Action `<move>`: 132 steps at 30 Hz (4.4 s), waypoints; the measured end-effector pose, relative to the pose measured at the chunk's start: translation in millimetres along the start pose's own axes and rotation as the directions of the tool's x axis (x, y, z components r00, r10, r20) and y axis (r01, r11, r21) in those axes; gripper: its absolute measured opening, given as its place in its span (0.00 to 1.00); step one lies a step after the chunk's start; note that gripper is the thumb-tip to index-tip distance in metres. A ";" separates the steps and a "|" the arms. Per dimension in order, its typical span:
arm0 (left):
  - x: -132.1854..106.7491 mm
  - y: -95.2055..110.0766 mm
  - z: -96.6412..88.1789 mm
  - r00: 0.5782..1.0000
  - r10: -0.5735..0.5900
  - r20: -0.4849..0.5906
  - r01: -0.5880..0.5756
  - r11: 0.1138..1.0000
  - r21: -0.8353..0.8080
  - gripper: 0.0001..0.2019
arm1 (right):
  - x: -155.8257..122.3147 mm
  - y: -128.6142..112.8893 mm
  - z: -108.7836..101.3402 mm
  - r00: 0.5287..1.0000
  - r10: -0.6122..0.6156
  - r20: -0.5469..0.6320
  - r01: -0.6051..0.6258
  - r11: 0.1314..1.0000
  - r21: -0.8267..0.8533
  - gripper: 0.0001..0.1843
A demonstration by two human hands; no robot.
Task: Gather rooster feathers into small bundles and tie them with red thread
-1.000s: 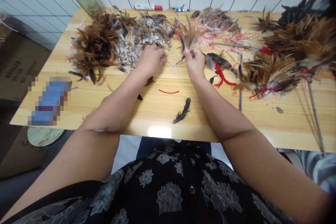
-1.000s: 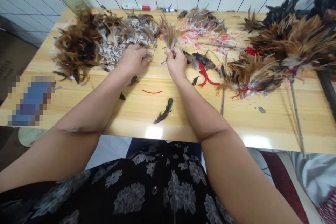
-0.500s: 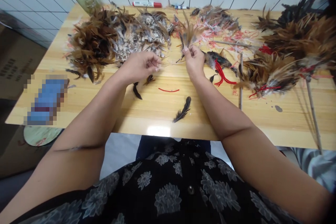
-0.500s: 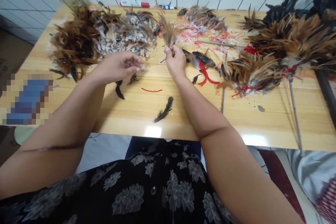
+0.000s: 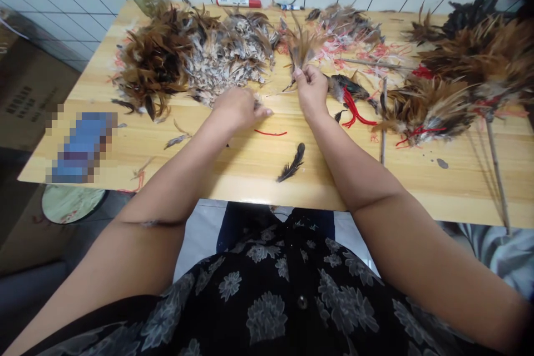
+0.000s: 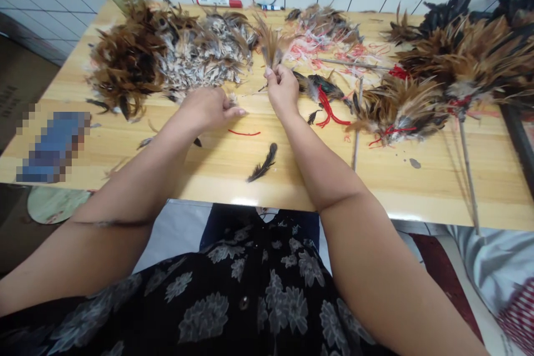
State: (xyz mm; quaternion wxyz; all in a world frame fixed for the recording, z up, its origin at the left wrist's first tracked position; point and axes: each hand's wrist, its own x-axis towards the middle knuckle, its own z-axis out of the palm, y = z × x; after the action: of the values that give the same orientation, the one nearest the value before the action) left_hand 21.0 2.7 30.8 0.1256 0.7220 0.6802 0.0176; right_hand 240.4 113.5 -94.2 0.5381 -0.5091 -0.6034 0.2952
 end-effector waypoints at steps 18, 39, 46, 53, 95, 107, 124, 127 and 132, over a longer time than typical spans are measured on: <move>-16.6 -29.8 0.3 0.985 -0.011 -0.175 -0.030 0.972 -0.234 0.15 | -25.8 -42.0 1.1 0.991 -0.012 0.135 0.025 0.995 -0.096 0.26; -10.7 1.6 11.9 0.982 -0.175 -0.066 -0.046 0.118 -0.992 0.21 | -68.1 -72.2 22.2 0.941 -0.063 0.334 0.044 0.997 0.063 0.35; -13.4 4.6 11.5 0.986 -0.145 -0.078 -0.055 0.156 -0.986 0.25 | -68.0 -72.9 23.7 0.933 -0.054 0.355 0.051 0.999 0.018 0.32; -10.5 -5.1 18.5 0.992 -0.117 -0.048 -0.034 0.117 -0.993 0.20 | -65.4 -69.4 26.2 0.936 0.037 0.351 -0.065 0.996 0.067 0.28; 3.9 -9.4 28.2 0.975 -0.006 -0.221 -0.179 0.563 -0.807 0.21 | -41.7 -47.1 20.0 0.972 0.043 0.231 -0.071 0.991 0.114 0.36; -3.7 -17.6 13.7 0.974 -0.041 -0.224 -0.168 0.531 -0.830 0.25 | -45.8 -54.9 12.0 0.962 0.009 0.275 -0.005 1.000 -0.013 0.31; -6.3 -23.4 8.1 0.969 0.045 -0.242 -0.219 0.601 -0.768 0.25 | -45.7 -61.5 9.5 0.947 -0.030 0.319 0.041 0.999 -0.027 0.33; -5.9 -22.6 10.8 0.968 0.062 -0.241 -0.234 0.563 -0.793 0.24 | -47.3 -66.3 10.1 0.941 -0.021 0.337 0.034 0.999 -0.030 0.34; -5.1 -24.6 15.6 0.966 0.016 -0.257 -0.221 0.562 -0.797 0.25 | -48.0 -66.7 12.4 0.919 -0.030 0.392 0.047 0.998 -0.034 0.35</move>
State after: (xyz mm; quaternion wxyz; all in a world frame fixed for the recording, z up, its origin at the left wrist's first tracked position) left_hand -0.4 -3.7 11.4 0.3682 0.6189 0.5531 0.4189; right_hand 204.1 50.6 -53.7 0.4013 -0.4394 -0.7148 0.3675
